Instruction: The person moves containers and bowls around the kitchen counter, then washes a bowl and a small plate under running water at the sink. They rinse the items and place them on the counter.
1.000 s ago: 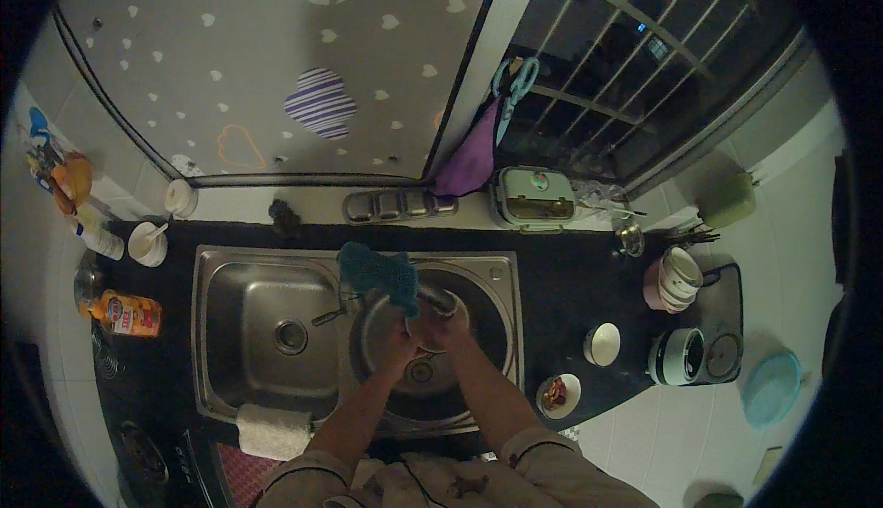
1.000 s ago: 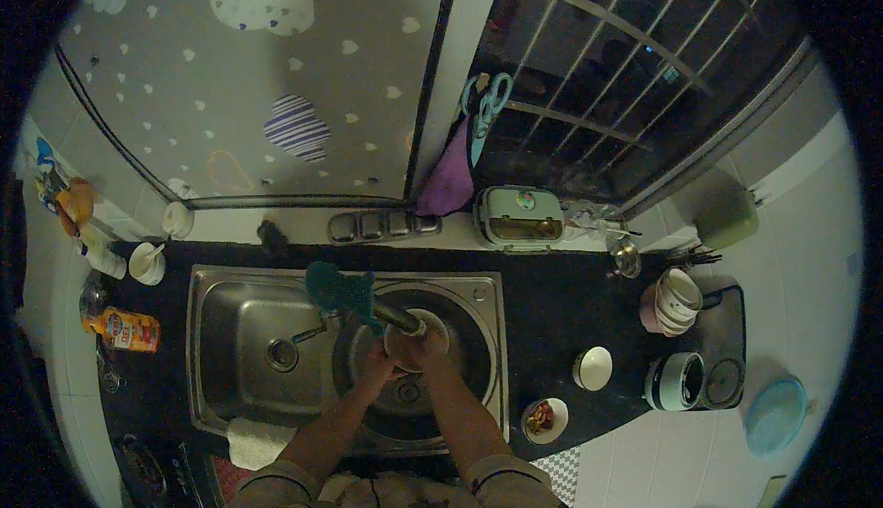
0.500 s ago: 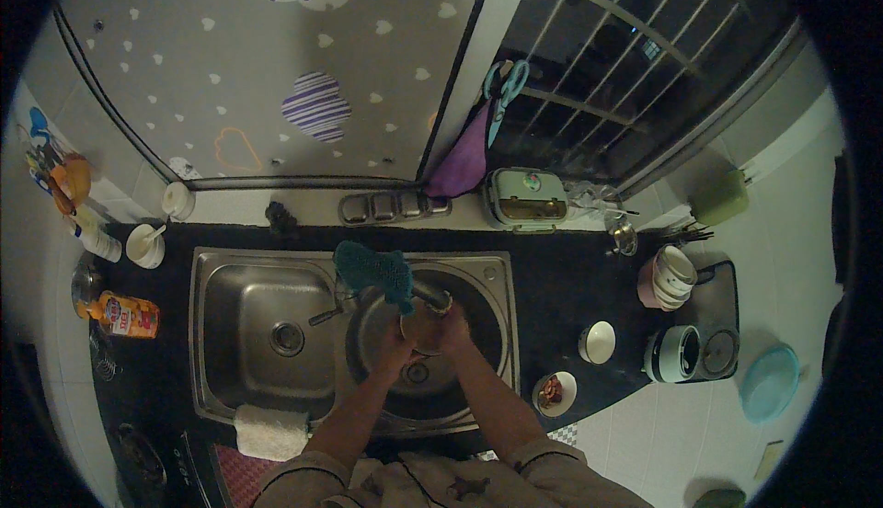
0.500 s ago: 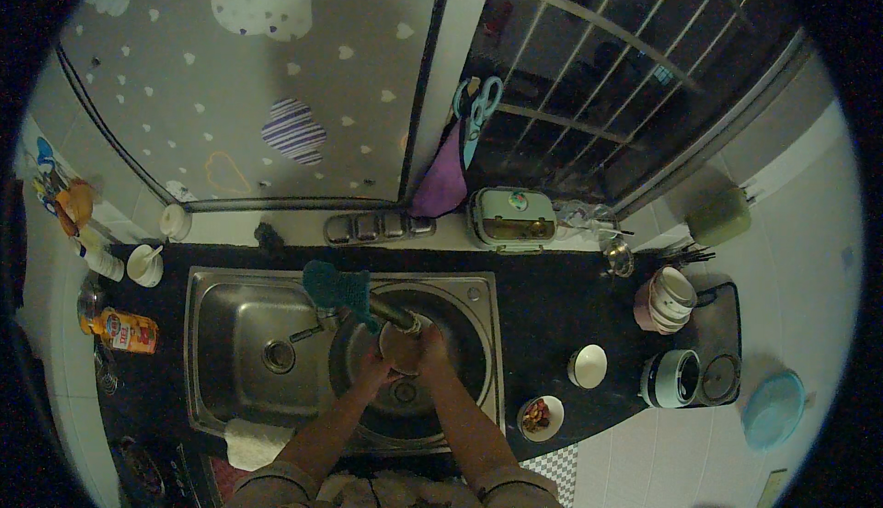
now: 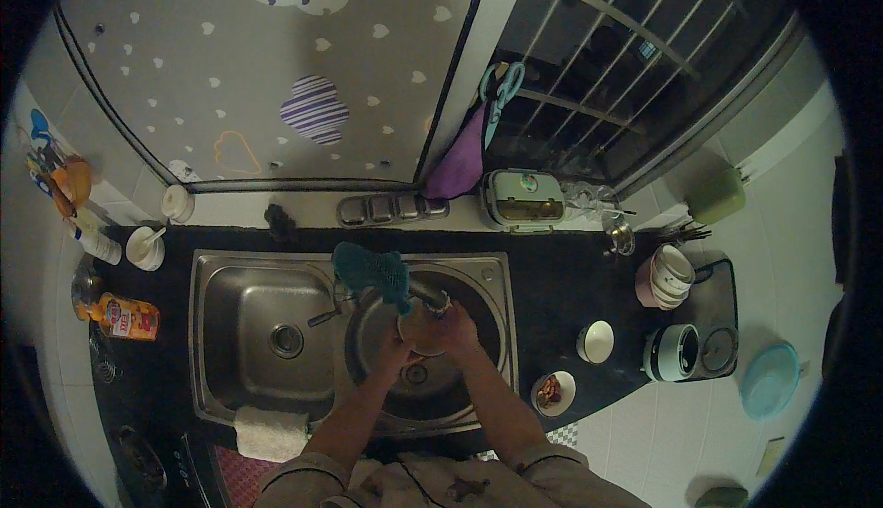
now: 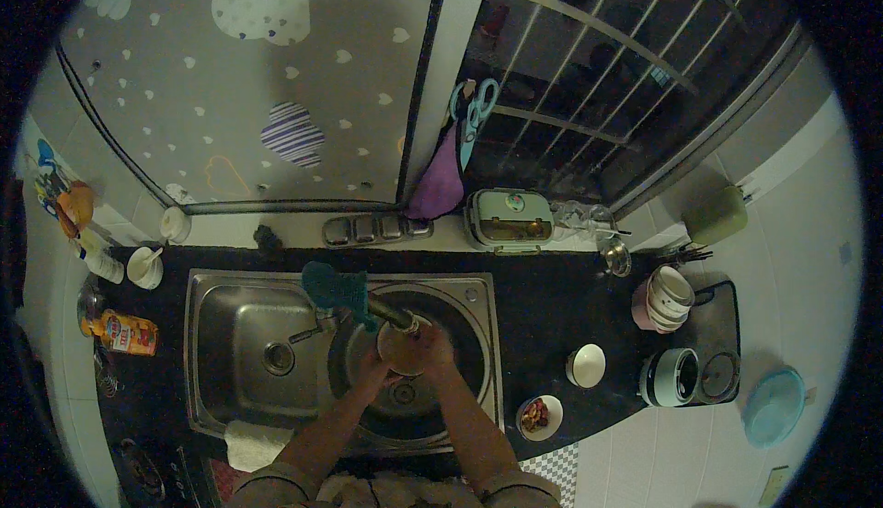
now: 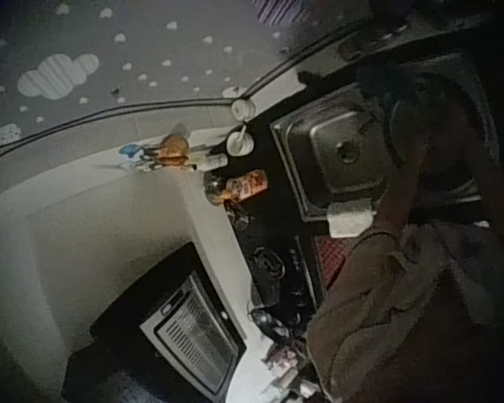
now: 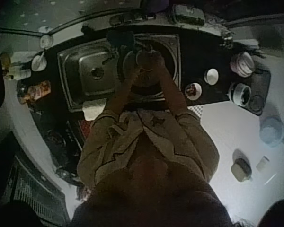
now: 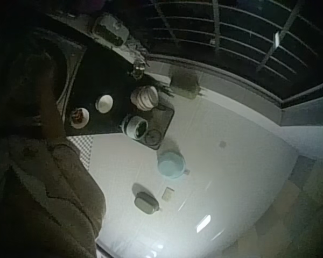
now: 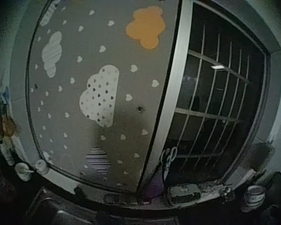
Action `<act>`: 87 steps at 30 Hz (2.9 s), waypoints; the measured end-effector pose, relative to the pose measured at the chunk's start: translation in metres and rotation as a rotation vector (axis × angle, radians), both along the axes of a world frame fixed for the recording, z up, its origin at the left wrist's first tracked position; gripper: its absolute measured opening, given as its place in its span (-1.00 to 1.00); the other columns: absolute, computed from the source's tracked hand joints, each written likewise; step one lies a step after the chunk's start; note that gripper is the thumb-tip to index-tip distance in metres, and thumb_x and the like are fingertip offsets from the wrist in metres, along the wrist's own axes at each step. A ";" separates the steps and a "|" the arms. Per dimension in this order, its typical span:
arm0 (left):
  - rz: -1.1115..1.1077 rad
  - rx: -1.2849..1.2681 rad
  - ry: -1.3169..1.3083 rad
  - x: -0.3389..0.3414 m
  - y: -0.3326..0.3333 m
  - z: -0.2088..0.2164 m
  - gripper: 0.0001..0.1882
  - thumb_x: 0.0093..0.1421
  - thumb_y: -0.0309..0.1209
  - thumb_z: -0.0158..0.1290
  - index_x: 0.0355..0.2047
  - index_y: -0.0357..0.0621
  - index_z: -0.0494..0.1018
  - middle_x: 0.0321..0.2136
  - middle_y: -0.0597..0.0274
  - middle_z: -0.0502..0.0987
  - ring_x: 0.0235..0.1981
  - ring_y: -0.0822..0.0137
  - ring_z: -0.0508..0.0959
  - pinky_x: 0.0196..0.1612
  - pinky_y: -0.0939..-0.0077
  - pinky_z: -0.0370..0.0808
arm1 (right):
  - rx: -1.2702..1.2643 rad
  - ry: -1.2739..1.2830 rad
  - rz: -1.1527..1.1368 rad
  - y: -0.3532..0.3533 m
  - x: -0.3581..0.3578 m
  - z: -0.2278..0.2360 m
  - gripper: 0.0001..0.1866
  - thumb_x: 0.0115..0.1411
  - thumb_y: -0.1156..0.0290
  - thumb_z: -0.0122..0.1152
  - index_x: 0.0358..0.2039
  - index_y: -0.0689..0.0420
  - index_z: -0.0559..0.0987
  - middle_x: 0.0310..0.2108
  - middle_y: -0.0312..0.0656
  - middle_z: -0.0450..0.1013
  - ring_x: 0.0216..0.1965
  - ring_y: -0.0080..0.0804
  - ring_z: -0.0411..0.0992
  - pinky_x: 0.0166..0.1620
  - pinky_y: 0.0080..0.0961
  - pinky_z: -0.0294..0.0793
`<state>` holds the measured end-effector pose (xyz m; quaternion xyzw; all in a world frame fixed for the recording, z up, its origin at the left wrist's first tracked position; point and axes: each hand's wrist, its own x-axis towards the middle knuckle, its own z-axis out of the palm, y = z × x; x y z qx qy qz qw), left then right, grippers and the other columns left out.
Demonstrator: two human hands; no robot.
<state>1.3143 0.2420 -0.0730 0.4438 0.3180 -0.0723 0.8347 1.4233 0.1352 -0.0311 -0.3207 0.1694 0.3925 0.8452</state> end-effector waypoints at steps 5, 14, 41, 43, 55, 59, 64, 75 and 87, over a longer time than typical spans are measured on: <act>-0.002 -0.012 -0.024 0.000 0.003 -0.001 -0.41 0.11 -0.43 -0.05 0.15 0.06 0.05 -0.06 0.15 0.32 -0.25 0.28 0.48 -0.33 0.39 0.56 | -0.580 -0.377 0.001 -0.033 0.010 -0.043 -0.73 0.18 0.26 -0.09 -0.14 0.01 0.45 -0.23 -0.22 0.43 -0.18 -0.31 0.39 -0.12 -0.36 0.38; 0.021 0.041 0.128 0.003 0.015 0.016 -0.41 0.05 -0.45 0.03 0.10 0.03 0.10 -0.22 0.15 0.39 -0.41 0.28 0.52 -0.43 0.33 0.60 | -0.632 -0.272 0.095 -0.050 0.010 -0.010 -0.56 0.03 0.29 0.09 -0.05 0.12 0.38 -0.11 -0.15 0.37 -0.08 -0.29 0.35 -0.07 -0.34 0.37; -0.155 0.233 0.175 -0.031 0.065 -0.022 -0.69 0.12 -0.33 0.00 -0.10 -0.06 0.38 0.01 0.21 0.29 -0.04 0.25 0.36 -0.15 0.30 0.42 | -0.239 -0.159 0.041 -0.073 -0.022 -0.053 -0.38 -0.08 0.41 0.01 0.06 0.07 0.14 -0.04 -0.09 0.22 -0.03 -0.11 0.29 -0.06 -0.13 0.43; -0.030 0.194 0.189 -0.021 0.053 -0.017 -0.70 0.12 -0.37 0.01 -0.11 -0.08 0.38 -0.02 0.25 0.31 -0.12 0.27 0.41 -0.22 0.35 0.43 | -0.284 -0.143 0.023 -0.081 -0.025 -0.059 -0.36 -0.10 0.42 0.01 0.07 0.08 0.13 -0.02 -0.08 0.20 0.00 -0.09 0.27 -0.03 -0.11 0.40; 0.113 -0.445 -0.145 0.073 0.009 -0.138 -0.81 0.08 -0.37 -0.01 -0.30 -0.16 0.37 -0.43 0.22 0.44 -0.39 0.24 0.48 -0.31 0.28 0.49 | -0.272 -0.015 -0.136 -0.145 -0.048 -0.081 -0.27 -0.19 0.41 0.04 0.10 0.06 0.12 0.02 -0.05 0.16 0.05 0.02 0.20 0.04 0.07 0.28; 0.237 -0.345 -0.210 0.087 0.003 -0.196 -0.80 0.11 -0.32 -0.02 -0.28 -0.11 0.37 -0.40 0.23 0.46 -0.36 0.23 0.48 -0.32 0.26 0.49 | -0.272 -0.082 -0.089 -0.135 -0.054 -0.022 -0.26 -0.16 0.43 0.00 0.13 0.03 0.08 0.05 -0.06 0.14 0.07 0.02 0.19 0.05 0.06 0.27; 0.241 -0.740 -0.144 0.092 -0.026 -0.066 -0.78 0.16 -0.21 -0.08 -0.26 -0.02 0.38 -0.38 0.26 0.47 -0.34 0.24 0.48 -0.34 0.29 0.48 | -0.318 -0.059 -0.200 -0.155 -0.067 -0.002 -0.33 -0.07 0.50 -0.05 0.12 0.04 0.07 0.05 -0.02 0.11 0.05 0.02 0.21 -0.08 -0.03 0.42; 0.520 -0.180 -0.078 -0.021 0.056 0.021 -0.78 0.14 -0.28 -0.10 -0.24 -0.07 0.32 -0.37 0.24 0.39 -0.32 0.26 0.40 -0.29 0.39 0.38 | -0.269 -0.071 -0.111 -0.133 -0.064 -0.032 -0.39 -0.06 0.50 0.01 0.06 0.03 0.11 -0.01 -0.02 0.12 -0.01 -0.01 0.24 -0.11 -0.08 0.45; 0.670 -0.174 -0.092 -0.094 0.122 0.074 -0.52 0.12 -0.19 -0.06 0.05 0.04 0.15 -0.10 0.38 0.35 0.06 0.36 0.23 0.13 0.15 -0.03 | -0.390 0.006 -0.014 -0.075 -0.050 -0.040 -0.52 0.08 0.51 -0.13 0.04 0.02 0.09 -0.01 0.01 0.11 -0.02 -0.03 0.27 -0.06 -0.01 0.43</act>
